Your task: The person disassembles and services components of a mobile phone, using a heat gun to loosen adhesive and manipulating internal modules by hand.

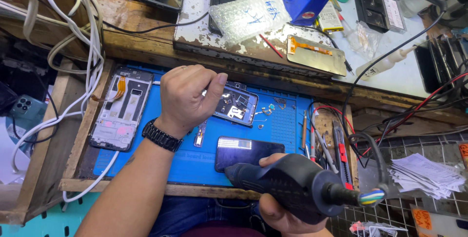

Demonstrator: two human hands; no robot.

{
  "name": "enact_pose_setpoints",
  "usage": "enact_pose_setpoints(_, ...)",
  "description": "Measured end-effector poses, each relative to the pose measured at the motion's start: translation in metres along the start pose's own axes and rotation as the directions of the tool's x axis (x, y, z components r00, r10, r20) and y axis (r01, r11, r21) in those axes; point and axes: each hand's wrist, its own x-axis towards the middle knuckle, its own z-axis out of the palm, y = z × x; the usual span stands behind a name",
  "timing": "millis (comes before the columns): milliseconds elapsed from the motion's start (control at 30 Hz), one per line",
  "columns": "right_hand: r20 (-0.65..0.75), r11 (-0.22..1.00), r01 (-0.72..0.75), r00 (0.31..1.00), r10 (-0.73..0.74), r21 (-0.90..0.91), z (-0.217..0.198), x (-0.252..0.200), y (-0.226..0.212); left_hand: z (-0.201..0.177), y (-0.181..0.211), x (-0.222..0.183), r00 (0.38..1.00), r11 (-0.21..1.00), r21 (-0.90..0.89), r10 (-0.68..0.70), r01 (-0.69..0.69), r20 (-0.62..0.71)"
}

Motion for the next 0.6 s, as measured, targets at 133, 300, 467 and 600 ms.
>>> enact_pose_setpoints(133, -0.128, 0.993, 0.121, 0.984, -0.120, 0.000, -0.005, 0.002, 0.003, 0.000, -0.001, 0.000, 1.000, 1.000, 0.007, 0.004, -0.004, -0.002)
enact_pose_setpoints(300, -0.257, 0.987, 0.000, 0.966, -0.042, -0.162, -0.023, -0.001, -0.007, 0.001, -0.002, -0.001, 1.000, 1.000, 0.011, 0.003, -0.003, -0.011)
enact_pose_setpoints(467, -0.193, 0.981, 0.067, 0.976, -0.103, -0.183, -0.028, 0.003, -0.007, 0.001, 0.000, -0.001, 1.000, 1.000, -0.004, -0.005, 0.005, -0.030)
enact_pose_setpoints(600, -0.059, 0.978, 0.205, 0.977, -0.206, -0.024, -0.014, 0.011, 0.010, 0.000, -0.002, 0.001, 0.999, 1.000, -0.004, -0.021, 0.020, -0.031)
